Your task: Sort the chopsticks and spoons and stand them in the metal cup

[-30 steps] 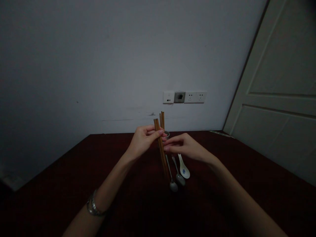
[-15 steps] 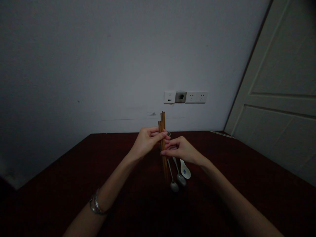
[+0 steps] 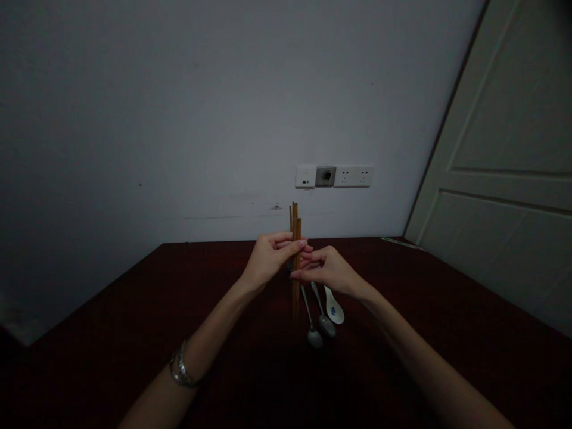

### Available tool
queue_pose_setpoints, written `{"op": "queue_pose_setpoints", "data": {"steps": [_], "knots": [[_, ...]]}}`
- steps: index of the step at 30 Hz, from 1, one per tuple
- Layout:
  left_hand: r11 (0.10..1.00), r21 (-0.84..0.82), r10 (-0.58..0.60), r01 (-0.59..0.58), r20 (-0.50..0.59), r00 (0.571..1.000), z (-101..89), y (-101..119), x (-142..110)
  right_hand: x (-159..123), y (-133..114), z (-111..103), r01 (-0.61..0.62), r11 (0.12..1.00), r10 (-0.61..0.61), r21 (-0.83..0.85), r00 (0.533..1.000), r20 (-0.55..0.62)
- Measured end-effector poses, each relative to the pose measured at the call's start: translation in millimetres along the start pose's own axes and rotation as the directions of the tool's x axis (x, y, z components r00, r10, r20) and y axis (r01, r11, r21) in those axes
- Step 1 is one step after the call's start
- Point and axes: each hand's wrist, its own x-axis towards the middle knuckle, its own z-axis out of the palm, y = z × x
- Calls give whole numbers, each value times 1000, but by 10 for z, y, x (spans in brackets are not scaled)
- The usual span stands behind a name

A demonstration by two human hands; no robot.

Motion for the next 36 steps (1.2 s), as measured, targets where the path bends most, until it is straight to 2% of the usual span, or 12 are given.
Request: {"op": "queue_pose_setpoints", "data": {"steps": [10, 15, 19, 22, 25, 28, 31, 36], "knots": [[992, -125, -19, 11, -64, 998, 26, -49, 11, -21, 1, -61, -32, 999, 33, 25, 999, -14], [983, -183, -11, -12, -121, 993, -164, -196, 167, 7, 36, -166, -48, 999, 48, -6, 998, -42], [977, -208, -96, 51, -215, 972, -466, -518, 379, 146, 44, -355, -32, 998, 24, -48, 988, -149], [964, -204, -224, 170, -281, 933, -689, -894, 506, 368, 32, -527, 10, 996, -34, -94, 967, -254], [937, -202, -338, 286, -304, 891, -844, -1298, 547, 664, 27, -682, 27, 999, -32, -22, 941, -337], [902, -201, -428, 381, -307, 850, -916, -1636, 509, 970, 58, -800, 67, 997, -42, 45, 905, -423], [881, -179, -473, 438, -295, 830, -938, -1852, 445, 1229, 142, -885, 90, 996, -71, 16, 878, -474], [890, -111, -455, 442, -259, 852, -959, -1968, 397, 1512, 420, -962, 60, 997, -72, -40, 862, -502]]}}
